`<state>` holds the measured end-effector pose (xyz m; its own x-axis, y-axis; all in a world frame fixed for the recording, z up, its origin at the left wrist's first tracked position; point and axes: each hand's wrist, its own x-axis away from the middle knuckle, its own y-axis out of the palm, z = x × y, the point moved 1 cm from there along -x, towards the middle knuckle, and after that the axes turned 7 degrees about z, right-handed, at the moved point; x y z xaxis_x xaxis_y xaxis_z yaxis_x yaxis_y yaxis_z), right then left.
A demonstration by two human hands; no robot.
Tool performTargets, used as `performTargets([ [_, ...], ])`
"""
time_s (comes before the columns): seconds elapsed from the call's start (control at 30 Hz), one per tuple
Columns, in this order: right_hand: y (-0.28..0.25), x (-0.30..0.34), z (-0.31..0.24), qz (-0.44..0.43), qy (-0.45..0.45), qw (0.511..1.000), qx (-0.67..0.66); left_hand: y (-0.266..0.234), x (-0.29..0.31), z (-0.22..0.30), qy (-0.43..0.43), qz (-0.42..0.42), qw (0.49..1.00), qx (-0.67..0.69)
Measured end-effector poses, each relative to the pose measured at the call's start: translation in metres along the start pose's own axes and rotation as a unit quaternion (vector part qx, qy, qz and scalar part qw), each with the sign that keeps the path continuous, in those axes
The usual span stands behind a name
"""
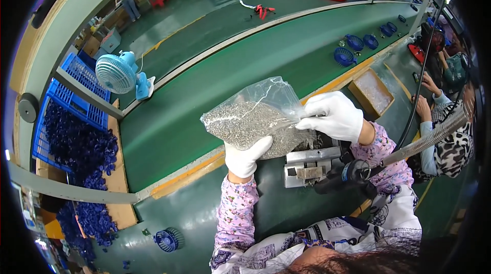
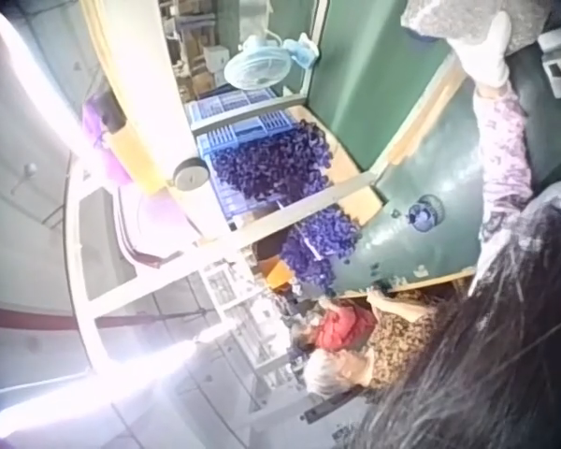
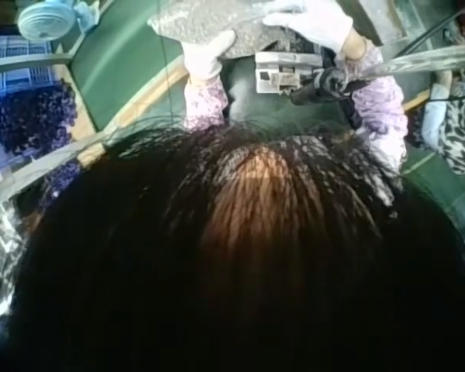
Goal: The person assembles small fan covers by positioning components and fastening them using an electric screwdriver, and pours screws from a plastic bag into an automatic screw feeder.
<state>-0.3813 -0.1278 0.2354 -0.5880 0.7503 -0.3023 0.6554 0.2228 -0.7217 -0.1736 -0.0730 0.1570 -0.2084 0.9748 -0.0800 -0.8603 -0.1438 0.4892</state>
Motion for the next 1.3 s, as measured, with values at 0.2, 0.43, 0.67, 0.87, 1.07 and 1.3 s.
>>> performTargets([
  [0.2,0.003,-0.002,0.002,0.013,-0.026,0.999,-0.026,-0.001,0.0,0.0,0.033,0.0,0.999,0.004],
  [0.43,0.007,-0.011,0.003,0.037,-0.065,0.997,-0.035,0.0,0.001,-0.004,0.059,0.039,0.997,0.035],
  [0.67,0.01,-0.015,0.001,0.044,-0.055,0.996,-0.058,-0.003,-0.001,0.0,0.037,0.025,0.998,0.047],
  [0.87,0.009,-0.013,0.003,0.038,-0.051,0.997,-0.049,-0.001,-0.003,0.0,0.045,0.015,0.998,0.047],
  [1.07,0.009,-0.017,-0.002,0.055,-0.06,0.995,-0.054,0.006,-0.005,-0.002,0.045,0.01,0.993,0.111],
  [1.3,0.01,-0.041,-0.009,0.051,-0.078,0.996,0.009,-0.006,-0.012,-0.034,-0.047,0.028,0.966,0.255],
])
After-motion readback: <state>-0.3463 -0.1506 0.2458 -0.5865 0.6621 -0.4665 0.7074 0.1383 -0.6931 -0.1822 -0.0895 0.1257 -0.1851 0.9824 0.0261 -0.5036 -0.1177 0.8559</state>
